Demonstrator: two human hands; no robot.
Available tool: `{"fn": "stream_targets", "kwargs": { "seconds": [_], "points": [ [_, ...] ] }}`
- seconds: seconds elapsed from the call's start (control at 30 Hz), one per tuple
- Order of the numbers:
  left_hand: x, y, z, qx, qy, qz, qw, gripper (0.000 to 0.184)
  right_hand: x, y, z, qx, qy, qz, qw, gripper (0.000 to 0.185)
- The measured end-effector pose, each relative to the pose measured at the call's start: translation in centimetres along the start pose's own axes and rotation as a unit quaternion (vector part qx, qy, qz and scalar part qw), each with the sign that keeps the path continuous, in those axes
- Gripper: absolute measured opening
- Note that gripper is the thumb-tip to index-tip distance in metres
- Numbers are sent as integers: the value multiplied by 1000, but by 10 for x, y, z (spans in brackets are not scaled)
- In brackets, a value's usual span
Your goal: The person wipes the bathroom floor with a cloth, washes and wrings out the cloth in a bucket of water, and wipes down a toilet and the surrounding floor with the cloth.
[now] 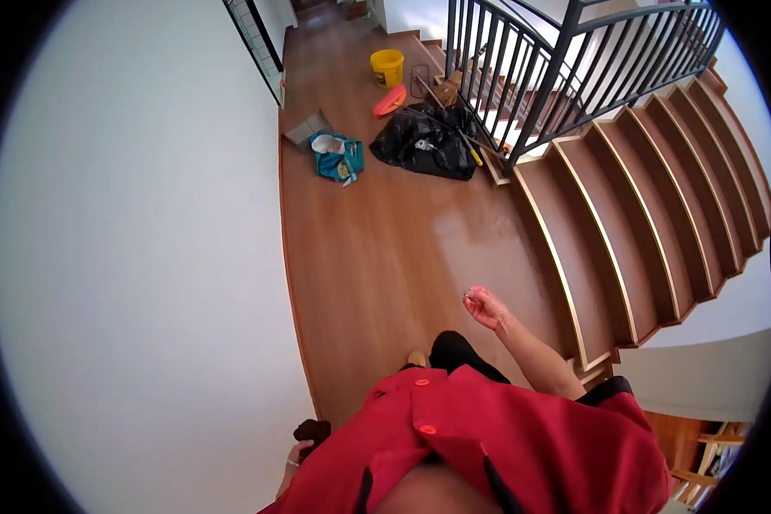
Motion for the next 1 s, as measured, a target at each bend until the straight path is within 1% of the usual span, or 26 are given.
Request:
{"fn": "stream_targets", "kwargs": {
  "seconds": [0.07,0.13,0.2,0.23,0.27,0.3,0.37,0.4,0.47,0.5,0.57,0.63,0.67,0.7,0.73,0.77,0.8,0.87,0.9,0.93,1.0],
  "points": [
    [27,20,54,16,15,-23,1000,37,15,41,-25,1,0,8,1000,12],
    [69,32,103,23,26,-62,997,38,11,93,-55,-9,48,50,998,12],
    [119,38,148,25,12,-97,995,40,9,160,-85,21,82,4,996,11],
    [142,42,167,24,0,-110,994,42,15,188,-110,-4,55,68,996,11],
    [172,36,190,28,-20,-58,998,42,25,216,-134,-26,26,129,991,11],
    [201,30,212,34,-39,-6,999,42,34,251,-154,-37,4,123,992,8],
    [215,57,228,14,-63,40,997,42,54,330,-204,-52,-38,112,992,6],
    [219,69,234,3,-70,57,996,43,61,368,-225,-54,-55,115,990,6],
    [234,83,252,-14,-86,88,992,43,61,447,-271,-88,-77,157,981,8],
    [242,89,262,-21,-92,100,990,43,68,481,-288,-82,-79,163,980,8],
    [264,101,285,-27,-106,114,987,43,88,538,-335,-138,-156,174,962,4],
    [285,123,311,-31,-116,120,985,43,96,592,-379,-176,-188,234,938,10],
    [299,142,325,-29,-118,117,986,43,90,621,-397,-115,-255,229,932,19],
    [310,162,340,-35,-121,117,985,43,118,619,-417,-148,-360,247,887,26],
    [319,176,352,-29,-128,113,985,43,145,616,-437,-175,-466,276,822,34],
    [326,186,362,-21,-134,111,985,44,175,613,-456,-197,-557,312,744,41],
    [335,191,372,-15,-141,109,984,44,106,702,-490,-163,-713,309,607,37],
    [344,195,379,-2,-153,107,982,44,135,677,-490,-97,-757,309,567,46],
    [347,193,376,2,-163,105,981,44,144,669,-492,-85,-767,306,557,51],
    [348,194,373,8,-169,103,980,44,151,664,-495,-76,-777,299,549,56],
    [341,196,368,16,-192,100,976,44,166,655,-497,-67,-780,293,550,65]
  ]
}}
Point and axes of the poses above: each hand's wrist, its own y-axis towards the middle knuckle, its own x-axis out of the palm, z = x × y, the point moved 9 cm from there along y, towards the middle knuckle, and after that the axes turned 6 degrees about y, right-handed, at the moved point
